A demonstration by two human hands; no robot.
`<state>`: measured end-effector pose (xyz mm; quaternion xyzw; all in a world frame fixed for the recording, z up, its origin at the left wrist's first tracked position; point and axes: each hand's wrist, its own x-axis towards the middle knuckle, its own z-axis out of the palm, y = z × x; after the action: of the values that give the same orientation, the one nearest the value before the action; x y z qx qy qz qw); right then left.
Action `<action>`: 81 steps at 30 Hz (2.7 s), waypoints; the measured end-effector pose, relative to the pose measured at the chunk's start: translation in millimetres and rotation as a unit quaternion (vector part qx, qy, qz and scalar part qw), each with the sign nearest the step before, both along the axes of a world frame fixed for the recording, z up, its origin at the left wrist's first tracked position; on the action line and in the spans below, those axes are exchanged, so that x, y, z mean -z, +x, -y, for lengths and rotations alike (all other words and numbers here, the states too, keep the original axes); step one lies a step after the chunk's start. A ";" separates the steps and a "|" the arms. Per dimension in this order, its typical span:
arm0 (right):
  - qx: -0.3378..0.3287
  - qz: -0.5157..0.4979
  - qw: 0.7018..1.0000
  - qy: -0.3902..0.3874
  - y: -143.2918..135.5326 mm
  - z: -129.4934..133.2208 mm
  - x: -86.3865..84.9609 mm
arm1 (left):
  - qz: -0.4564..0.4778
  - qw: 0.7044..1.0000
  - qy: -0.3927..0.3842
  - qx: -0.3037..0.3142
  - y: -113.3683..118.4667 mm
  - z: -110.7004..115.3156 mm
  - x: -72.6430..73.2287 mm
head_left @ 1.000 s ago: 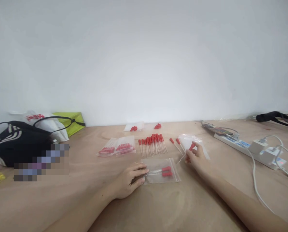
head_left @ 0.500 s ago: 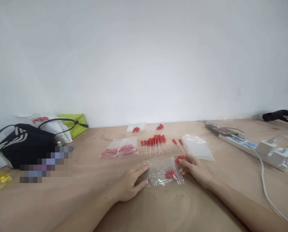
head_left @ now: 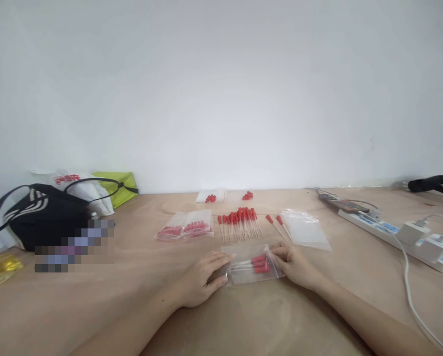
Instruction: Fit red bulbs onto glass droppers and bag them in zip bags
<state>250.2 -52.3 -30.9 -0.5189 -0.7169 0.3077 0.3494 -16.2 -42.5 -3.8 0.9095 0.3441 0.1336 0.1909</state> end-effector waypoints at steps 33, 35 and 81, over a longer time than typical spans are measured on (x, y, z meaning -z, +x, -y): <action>0.273 -0.356 0.894 0.013 9.7 -13.7 3.9 | -0.046 0.998 0.016 0.027 1.6 -1.1 -2.8; 0.264 -0.381 0.886 -0.003 3.1 -12.7 1.4 | -0.049 0.998 0.013 0.025 1.6 -0.8 -3.1; 0.280 0.164 0.946 0.007 28.5 -68.3 -22.7 | -0.050 0.998 0.026 0.020 1.4 -1.6 -2.1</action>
<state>278.7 16.0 -8.2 -0.7394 -0.5924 0.1038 0.3028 -14.9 -40.9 -1.8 0.9265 0.3312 0.0930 0.1527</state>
